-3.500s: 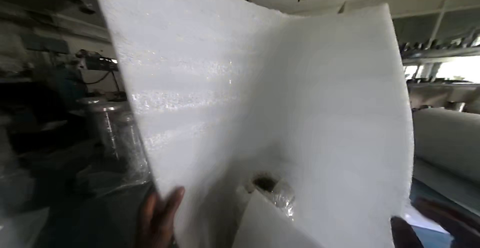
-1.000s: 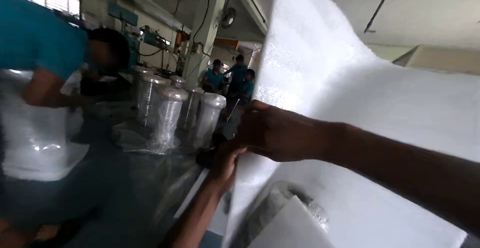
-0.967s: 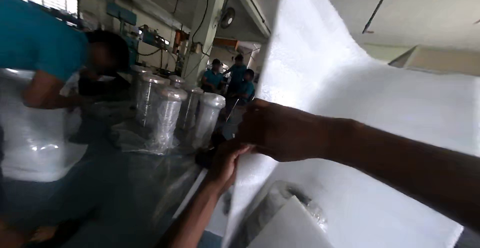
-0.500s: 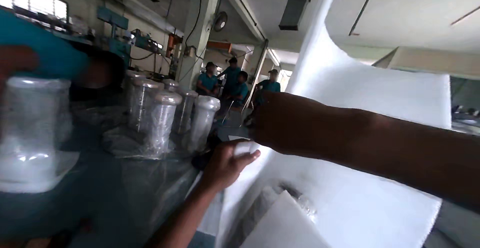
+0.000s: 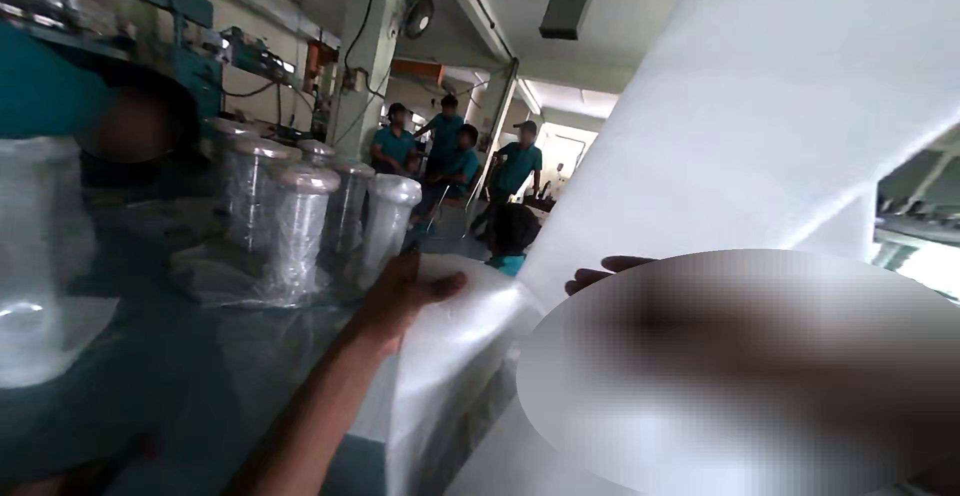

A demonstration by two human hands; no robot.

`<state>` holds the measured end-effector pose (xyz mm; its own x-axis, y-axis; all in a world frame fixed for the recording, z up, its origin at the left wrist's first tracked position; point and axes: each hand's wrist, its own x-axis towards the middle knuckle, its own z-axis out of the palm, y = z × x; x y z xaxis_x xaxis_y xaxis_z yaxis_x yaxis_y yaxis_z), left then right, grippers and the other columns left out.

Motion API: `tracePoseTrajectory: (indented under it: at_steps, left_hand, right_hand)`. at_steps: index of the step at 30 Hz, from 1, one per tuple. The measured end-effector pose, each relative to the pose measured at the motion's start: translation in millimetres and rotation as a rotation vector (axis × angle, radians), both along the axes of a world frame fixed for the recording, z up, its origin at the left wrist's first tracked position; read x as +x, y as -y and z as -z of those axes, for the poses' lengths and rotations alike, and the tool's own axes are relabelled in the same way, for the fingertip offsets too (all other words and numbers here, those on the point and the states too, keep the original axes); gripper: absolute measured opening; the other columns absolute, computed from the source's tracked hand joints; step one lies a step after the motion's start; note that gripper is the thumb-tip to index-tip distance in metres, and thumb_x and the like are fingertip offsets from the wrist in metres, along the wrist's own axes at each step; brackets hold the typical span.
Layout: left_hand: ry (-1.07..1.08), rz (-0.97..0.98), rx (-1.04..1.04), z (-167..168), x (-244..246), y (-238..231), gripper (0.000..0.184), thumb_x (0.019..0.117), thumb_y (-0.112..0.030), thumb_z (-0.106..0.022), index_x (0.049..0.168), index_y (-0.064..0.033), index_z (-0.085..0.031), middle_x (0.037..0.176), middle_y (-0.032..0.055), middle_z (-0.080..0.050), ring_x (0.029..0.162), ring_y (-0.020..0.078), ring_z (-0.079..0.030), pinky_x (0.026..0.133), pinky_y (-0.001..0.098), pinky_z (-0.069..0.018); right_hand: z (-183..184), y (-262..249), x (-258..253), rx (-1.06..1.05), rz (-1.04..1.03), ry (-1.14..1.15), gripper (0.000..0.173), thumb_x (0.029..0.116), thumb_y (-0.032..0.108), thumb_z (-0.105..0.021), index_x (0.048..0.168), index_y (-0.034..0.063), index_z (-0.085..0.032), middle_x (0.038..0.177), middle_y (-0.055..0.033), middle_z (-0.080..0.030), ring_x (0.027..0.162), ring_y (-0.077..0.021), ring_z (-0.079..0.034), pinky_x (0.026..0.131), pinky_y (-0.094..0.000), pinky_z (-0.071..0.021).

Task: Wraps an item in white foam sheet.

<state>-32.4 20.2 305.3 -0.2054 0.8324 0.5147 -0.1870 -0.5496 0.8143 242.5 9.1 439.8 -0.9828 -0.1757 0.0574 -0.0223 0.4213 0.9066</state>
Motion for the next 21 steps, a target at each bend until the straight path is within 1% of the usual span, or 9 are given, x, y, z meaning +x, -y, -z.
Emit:
tracePoseTrajectory:
  at_steps: [3,5,7,10,13,15,17,19,21]
  left_hand:
    - [0.02,-0.05,-0.055,1,-4,-4,0.01,0.0966,-0.001,-0.062,0.102,-0.0022,-0.071,0.086,0.0077,-0.074,0.073,0.0137,-0.071,0.066,0.0303,-0.0618]
    - [0.031,-0.07,-0.054,4,-6,-7,0.011,0.0975,-0.001,-0.061,0.103,-0.0023,-0.07,0.087,0.0072,-0.074,0.073,0.013,-0.071,0.066,0.0297,-0.0615]
    - [0.042,-0.079,-0.071,2,-4,-6,0.011,0.0979,-0.001,-0.06,0.103,-0.0024,-0.069,0.086,0.0062,-0.074,0.072,0.0119,-0.071,0.064,0.0284,-0.0615]
    - [0.039,-0.135,-0.105,2,-7,-7,0.01,0.0984,-0.003,-0.061,0.105,-0.004,-0.068,0.087,0.0035,-0.074,0.073,0.0089,-0.071,0.066,0.0264,-0.061]
    - [0.055,-0.182,-0.128,6,-14,-11,0.011,0.0993,-0.005,-0.06,0.109,-0.0037,-0.066,0.088,0.0036,-0.073,0.074,0.0098,-0.071,0.067,0.028,-0.0612]
    - [0.064,-0.176,-0.116,6,-15,-10,0.01,0.0997,-0.003,-0.058,0.106,-0.0038,-0.066,0.086,0.0032,-0.074,0.072,0.0094,-0.071,0.064,0.0271,-0.0619]
    - [0.054,-0.197,-0.115,7,-15,-11,0.01,0.0989,-0.004,-0.06,0.106,-0.0043,-0.067,0.087,0.0029,-0.074,0.072,0.0092,-0.071,0.065,0.0273,-0.0617]
    - [0.043,-0.233,-0.123,8,-16,-12,0.012,0.0986,-0.006,-0.062,0.11,-0.0052,-0.066,0.09,0.0019,-0.073,0.075,0.0085,-0.071,0.067,0.0276,-0.0614]
    - [0.072,-0.243,-0.119,9,-17,-13,0.01,0.0988,-0.006,-0.061,0.107,-0.0062,-0.067,0.088,0.0001,-0.074,0.074,0.007,-0.071,0.066,0.0259,-0.0615]
  right_hand:
    - [9,1,30,-0.036,0.044,-0.036,0.031,0.1034,0.007,-0.042,0.109,0.003,-0.073,0.108,-0.0108,-0.077,0.108,-0.0257,-0.073,0.1,-0.0412,-0.0561]
    - [14,3,48,-0.074,0.068,-0.065,0.031,0.1031,0.005,-0.043,0.112,0.003,-0.073,0.111,-0.0101,-0.076,0.111,-0.025,-0.072,0.103,-0.0408,-0.0541]
    - [16,5,61,-0.116,0.077,-0.092,0.031,0.103,0.005,-0.044,0.111,0.002,-0.074,0.111,-0.0104,-0.077,0.111,-0.0249,-0.072,0.104,-0.0409,-0.0532]
    - [14,6,79,-0.103,0.121,-0.102,0.033,0.1028,0.006,-0.043,0.109,0.0019,-0.075,0.111,-0.0096,-0.077,0.112,-0.0241,-0.072,0.105,-0.0407,-0.0526]
    - [6,2,101,-0.102,0.144,-0.111,0.035,0.0999,0.001,-0.043,0.109,0.0017,-0.076,0.113,-0.0105,-0.076,0.113,-0.0242,-0.071,0.108,-0.0405,-0.05]
    - [-1,-1,111,-0.122,0.14,-0.112,0.034,0.0984,-0.001,-0.043,0.108,0.0011,-0.076,0.112,-0.0123,-0.076,0.112,-0.0259,-0.071,0.108,-0.0427,-0.0499]
    - [-3,0,118,-0.142,0.149,-0.12,0.035,0.0984,-0.001,-0.043,0.107,0.0014,-0.076,0.112,-0.0128,-0.076,0.112,-0.0272,-0.071,0.108,-0.044,-0.0505]
    - [-1,3,125,-0.153,0.163,-0.13,0.034,0.0989,0.001,-0.043,0.108,0.0022,-0.076,0.113,-0.0123,-0.076,0.113,-0.027,-0.071,0.108,-0.0436,-0.0503]
    - [3,4,135,-0.166,0.164,-0.143,0.034,0.1004,0.002,-0.043,0.109,0.0022,-0.076,0.114,-0.012,-0.076,0.113,-0.0264,-0.071,0.108,-0.0433,-0.0499]
